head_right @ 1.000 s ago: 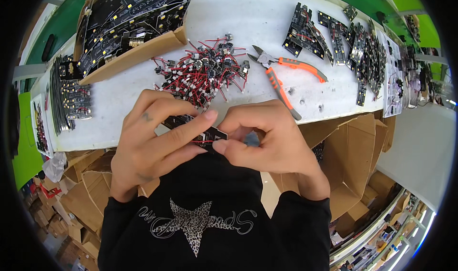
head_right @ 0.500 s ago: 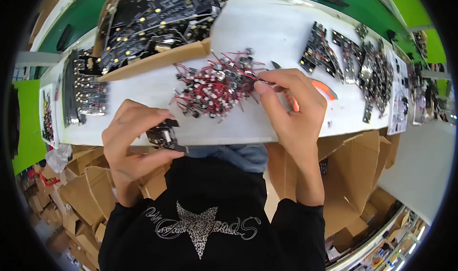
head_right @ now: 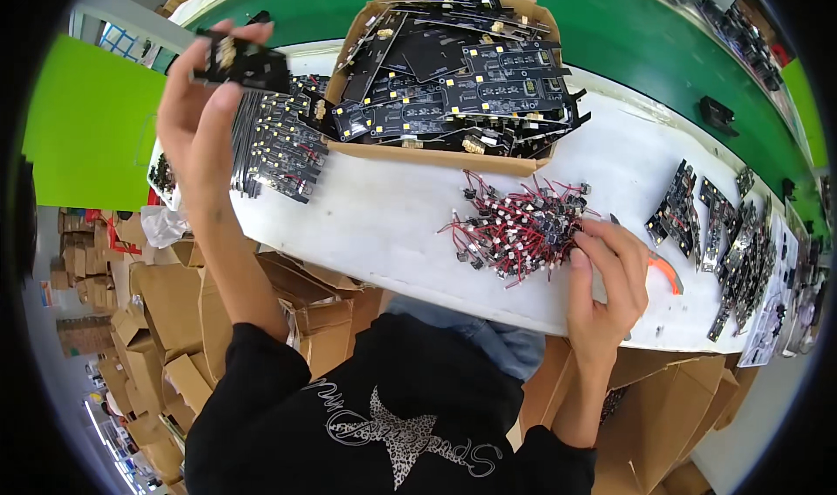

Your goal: The person assembles components and connects wires on electronic circuit boards by hand.

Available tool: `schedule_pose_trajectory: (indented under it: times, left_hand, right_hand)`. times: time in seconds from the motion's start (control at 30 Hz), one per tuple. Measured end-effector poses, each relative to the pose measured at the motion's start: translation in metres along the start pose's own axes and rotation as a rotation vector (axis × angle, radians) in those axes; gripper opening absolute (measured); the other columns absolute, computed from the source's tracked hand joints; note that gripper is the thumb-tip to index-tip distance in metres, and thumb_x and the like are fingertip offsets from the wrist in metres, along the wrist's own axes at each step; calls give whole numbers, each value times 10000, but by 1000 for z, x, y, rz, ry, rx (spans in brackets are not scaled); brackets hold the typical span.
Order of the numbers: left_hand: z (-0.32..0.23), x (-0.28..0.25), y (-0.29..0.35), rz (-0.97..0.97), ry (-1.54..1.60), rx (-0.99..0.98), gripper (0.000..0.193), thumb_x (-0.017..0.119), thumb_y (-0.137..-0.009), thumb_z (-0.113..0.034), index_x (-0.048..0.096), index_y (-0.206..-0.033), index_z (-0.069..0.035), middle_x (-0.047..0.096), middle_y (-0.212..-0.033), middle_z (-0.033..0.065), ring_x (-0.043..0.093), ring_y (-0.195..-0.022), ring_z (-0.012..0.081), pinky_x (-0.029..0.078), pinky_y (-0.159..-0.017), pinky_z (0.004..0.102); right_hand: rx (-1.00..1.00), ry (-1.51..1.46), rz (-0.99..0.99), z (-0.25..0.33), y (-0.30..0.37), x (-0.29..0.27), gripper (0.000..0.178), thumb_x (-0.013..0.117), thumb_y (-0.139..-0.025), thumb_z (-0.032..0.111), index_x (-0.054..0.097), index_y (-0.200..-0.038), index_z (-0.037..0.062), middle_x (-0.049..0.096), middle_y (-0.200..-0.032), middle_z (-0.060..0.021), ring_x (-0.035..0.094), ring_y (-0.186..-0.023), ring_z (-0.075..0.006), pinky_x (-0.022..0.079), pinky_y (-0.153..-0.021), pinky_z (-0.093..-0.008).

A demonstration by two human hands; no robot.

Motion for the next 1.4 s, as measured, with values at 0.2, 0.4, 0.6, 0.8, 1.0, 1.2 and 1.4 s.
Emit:
schedule_pose_trajectory:
  times: [0.2, 0.4, 0.6, 0.8, 1.0, 1.2, 1.4]
  left_hand:
    - [37, 7, -7, 75, 53, -271, 393, 599, -833, 39, 528, -1219, 62, 629, -1181, 178, 591, -1070, 183, 478, -911, 301]
    - [54, 7, 8, 99, -70, -325, 408, 643, -820, 3, 559, -1216, 51, 629, -1158, 137, 588, -1048, 172, 478, -908, 302]
    - [65, 7, 13, 118, -215, -398, 413, 694, -792, -68, 597, -1179, 37, 621, -1150, 109, 589, -1017, 171, 488, -874, 308]
    - [61, 3, 19, 72, -261, -509, 344, 664, -795, -129, 610, -1106, 9, 597, -998, 61, 575, -928, 143, 458, -836, 278]
    - [47, 16, 15, 113, -261, -515, 582, 654, -882, -293, 458, -1391, -90, 561, -1159, 105, 553, -992, 143, 438, -893, 294]
    - [11, 13, 27, -229, -551, 32, 231, 567, -918, 1, 597, -1147, 21, 592, -1184, 108, 577, -1056, 182, 479, -879, 283]
    - [-9, 94, 78, 15, -381, 246, 199, 575, -710, 125, 648, -878, 50, 633, -696, 112, 574, -600, 195, 450, -555, 280]
  right_hand:
    - [94, 44, -26, -11, 14, -14, 155, 631, -764, -57, 674, -911, -30, 665, -1009, -131, 595, -971, -277, 437, -921, -390]
    - [118, 34, -35, -12, 17, -18, 156, 613, -786, -59, 670, -929, -36, 661, -1004, -131, 590, -970, -274, 433, -937, -391]
    - [128, 12, -32, -13, 18, -19, 157, 606, -792, -56, 668, -935, -40, 660, -1007, -138, 589, -965, -271, 432, -940, -389]
    - [123, -6, -41, -11, 19, -20, 157, 605, -797, -51, 669, -940, -36, 661, -1013, -138, 590, -978, -276, 434, -936, -390]
    - [152, 87, -64, -18, 18, -36, 158, 611, -800, -56, 670, -945, -32, 663, -1013, -138, 605, -982, -275, 444, -917, -370]
    - [169, 43, 23, -19, 5, -26, 229, 693, -765, -14, 676, -993, 1, 656, -1052, -128, 615, -951, -274, 467, -879, -357]
    - [48, 73, 362, -4, -8, 1, 679, 813, -630, 154, 570, -1259, 76, 477, -1325, -174, 482, -1173, -371, 418, -970, -429]
Point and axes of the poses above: each hand's wrist, its own y-axis away from the middle knuckle, its own x-axis out of the palm, z = x × y, the point moved 5 cm from there along -y, towards the middle knuckle
